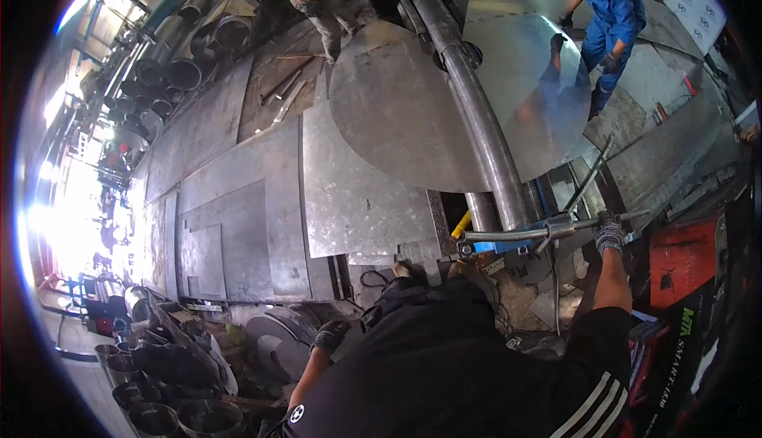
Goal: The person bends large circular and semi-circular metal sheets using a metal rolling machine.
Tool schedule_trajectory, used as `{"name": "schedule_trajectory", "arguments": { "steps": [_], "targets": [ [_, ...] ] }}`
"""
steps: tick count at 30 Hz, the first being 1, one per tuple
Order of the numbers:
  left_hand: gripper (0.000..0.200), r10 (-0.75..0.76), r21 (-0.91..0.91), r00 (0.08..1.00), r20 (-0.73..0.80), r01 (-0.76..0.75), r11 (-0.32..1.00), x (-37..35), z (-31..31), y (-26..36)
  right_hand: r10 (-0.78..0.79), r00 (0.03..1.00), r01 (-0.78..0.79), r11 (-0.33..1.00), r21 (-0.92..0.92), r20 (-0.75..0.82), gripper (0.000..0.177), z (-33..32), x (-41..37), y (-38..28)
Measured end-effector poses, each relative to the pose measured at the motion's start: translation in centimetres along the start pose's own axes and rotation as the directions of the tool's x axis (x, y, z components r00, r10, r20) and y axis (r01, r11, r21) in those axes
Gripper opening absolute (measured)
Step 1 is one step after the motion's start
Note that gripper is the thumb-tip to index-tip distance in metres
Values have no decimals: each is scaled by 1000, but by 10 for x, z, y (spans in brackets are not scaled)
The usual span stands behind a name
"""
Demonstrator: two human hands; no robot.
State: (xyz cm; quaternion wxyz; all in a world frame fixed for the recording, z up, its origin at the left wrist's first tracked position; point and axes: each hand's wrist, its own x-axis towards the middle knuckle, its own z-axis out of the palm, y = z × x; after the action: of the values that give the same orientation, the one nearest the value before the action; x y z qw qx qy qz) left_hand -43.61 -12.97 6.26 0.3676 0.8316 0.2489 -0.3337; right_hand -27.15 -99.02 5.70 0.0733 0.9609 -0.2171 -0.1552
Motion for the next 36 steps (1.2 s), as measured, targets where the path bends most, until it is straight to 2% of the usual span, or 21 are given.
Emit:
{"name": "schedule_trajectory", "arguments": {
  "steps": [2,5,9,11,12,13,14,16,17,18,19,22,25,26,27,29,30,33,34,35,36],
  "targets": [
    [42,162,194,985,-62,-148,970,16,-13,3,-64,997,64,998,-4,53,45,-23,4,1],
    [42,190,278,975,-117,-152,949,18,-27,65,-187,977,187,982,11,105,41,-62,-13,-11],
    [39,318,266,944,-93,-284,921,31,-23,127,-189,978,178,977,118,87,41,-87,-45,-28],
    [37,229,123,973,15,-229,966,32,-18,161,-221,974,227,953,201,-52,49,-81,-46,-19],
    [37,234,132,972,22,-235,963,34,-17,171,-252,947,300,916,268,-199,55,-31,-28,5],
    [36,367,277,929,39,-363,890,35,-17,178,-239,951,288,917,276,-196,55,-7,-22,31],
    [34,494,410,866,71,-477,777,37,-19,187,-149,977,187,945,269,-155,55,10,-14,54],
    [34,531,428,843,88,-513,744,26,-25,213,26,995,-1,969,247,-98,53,18,12,71],
    [33,549,442,829,109,-535,720,21,-29,220,26,993,4,966,257,-112,53,3,10,69],
    [34,614,428,782,108,-594,681,46,-32,197,77,991,-62,988,139,-106,50,-43,-16,60],
    [34,617,439,780,107,-594,674,43,-39,196,133,986,-131,991,19,-103,47,-66,-32,52],
    [33,451,396,891,54,-434,809,37,-44,191,171,985,-172,983,67,21,40,-26,-38,58],
    [34,417,380,902,114,-427,820,34,-50,166,162,985,-169,979,114,63,43,43,-89,55],
    [36,489,440,836,247,-547,712,49,-56,138,153,983,-166,976,142,98,44,69,-117,49],
    [36,474,438,837,272,-546,714,55,-54,122,147,980,-168,971,169,133,46,92,-147,39],
    [39,125,603,844,522,-469,645,72,-57,110,131,973,-176,953,248,188,49,131,-208,6],
    [44,164,561,868,469,-436,703,80,-60,97,131,966,-195,935,296,223,50,143,-236,-14],
    [43,247,499,851,464,-481,720,111,-78,100,97,947,-225,880,418,306,55,160,-295,-85],
    [42,288,583,850,441,-515,629,123,-86,112,25,954,-157,892,425,300,56,162,-306,-109],
    [44,383,534,791,477,-607,589,181,-97,79,-185,974,145,952,271,130,48,158,-315,-135],
    [40,372,574,817,440,-575,583,171,-105,119,-415,910,414,908,60,8,40,150,-323,-159]
  ]
}}
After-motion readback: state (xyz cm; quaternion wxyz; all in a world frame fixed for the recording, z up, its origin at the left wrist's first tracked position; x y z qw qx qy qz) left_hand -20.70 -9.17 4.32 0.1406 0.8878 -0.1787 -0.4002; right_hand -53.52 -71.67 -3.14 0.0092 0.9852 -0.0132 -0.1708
